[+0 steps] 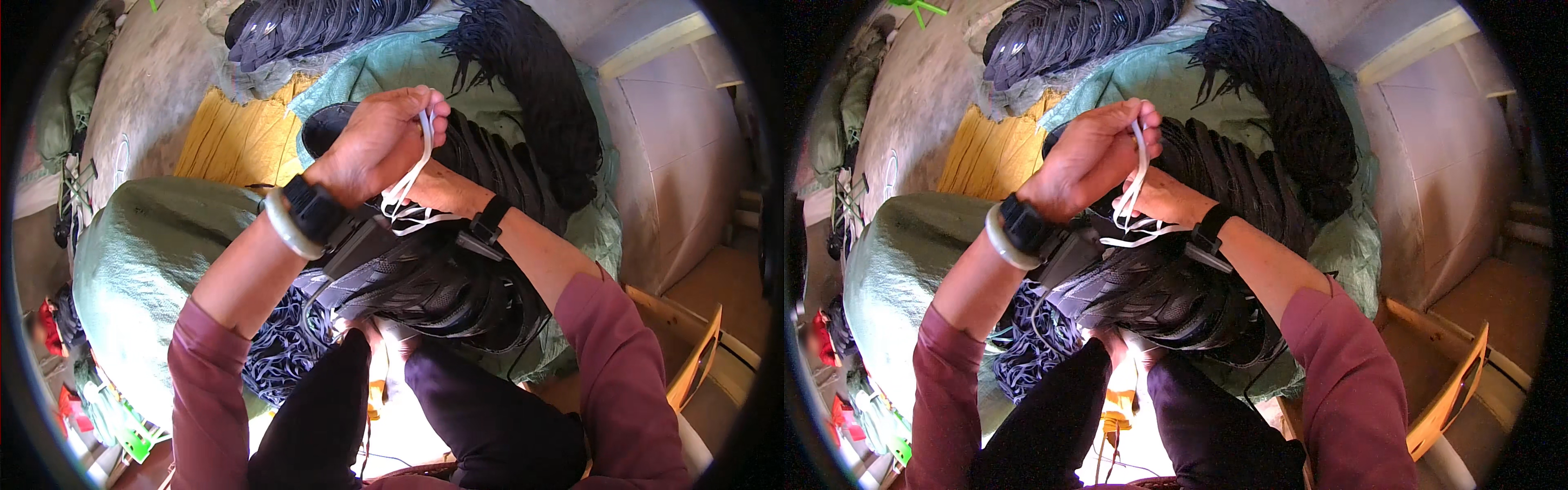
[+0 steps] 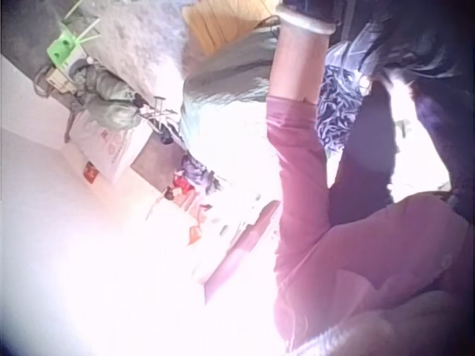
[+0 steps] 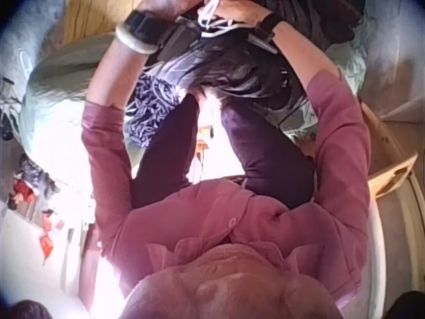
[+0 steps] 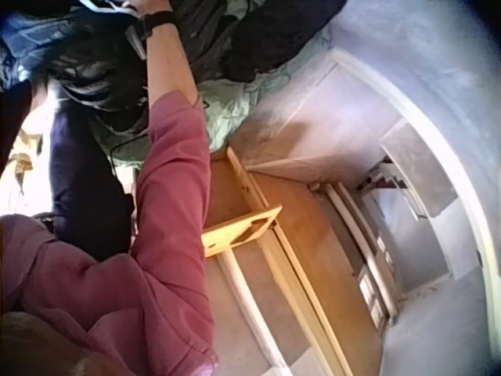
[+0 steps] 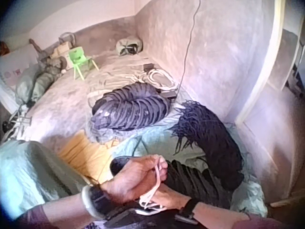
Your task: Bundling stacks of shoe soles together using long white laces.
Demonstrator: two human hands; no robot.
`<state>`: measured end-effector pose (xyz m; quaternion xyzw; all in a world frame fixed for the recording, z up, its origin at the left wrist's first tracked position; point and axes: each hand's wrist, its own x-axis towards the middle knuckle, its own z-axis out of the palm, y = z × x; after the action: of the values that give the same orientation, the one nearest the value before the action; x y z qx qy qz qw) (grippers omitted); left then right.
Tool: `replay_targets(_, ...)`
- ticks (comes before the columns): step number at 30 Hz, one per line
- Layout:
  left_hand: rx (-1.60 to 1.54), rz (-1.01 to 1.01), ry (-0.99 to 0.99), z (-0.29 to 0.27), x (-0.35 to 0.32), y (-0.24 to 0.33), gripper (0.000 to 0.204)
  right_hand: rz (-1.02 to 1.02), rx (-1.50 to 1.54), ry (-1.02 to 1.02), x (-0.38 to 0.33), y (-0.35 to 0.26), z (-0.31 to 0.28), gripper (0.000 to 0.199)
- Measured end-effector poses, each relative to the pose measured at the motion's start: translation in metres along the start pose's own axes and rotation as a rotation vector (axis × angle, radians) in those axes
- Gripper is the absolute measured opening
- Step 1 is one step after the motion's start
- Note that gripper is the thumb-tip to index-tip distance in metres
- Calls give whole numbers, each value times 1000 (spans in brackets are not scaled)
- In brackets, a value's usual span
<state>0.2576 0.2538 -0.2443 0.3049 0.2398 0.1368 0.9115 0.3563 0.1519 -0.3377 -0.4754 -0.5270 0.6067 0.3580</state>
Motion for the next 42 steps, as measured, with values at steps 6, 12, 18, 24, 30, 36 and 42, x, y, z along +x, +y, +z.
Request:
replay_targets(6,-247,-59,38,-36,27,-4,19,104,13,-46,-9,-21,-9,29)
replay_targets(12,-248,-61,-18,-37,25,3,16,57,5,-243,-6,-13,-27,33)
replay_targets(18,52,54,-118,-24,28,-4,16,99,88,-145,-12,-23,-18,34)
replay_targets(24,80,19,-105,-23,45,-20,16,37,145,-99,-11,-12,-19,33)
replay_targets(30,449,12,42,-23,36,-15,25,59,121,-74,-11,-11,-18,31)
replay_targets(36,968,-56,189,-61,-21,4,27,16,77,-61,-14,-17,-16,33)
replay_targets(42,763,-258,126,-80,-52,-44,24,87,79,-33,-13,-24,-15,33)
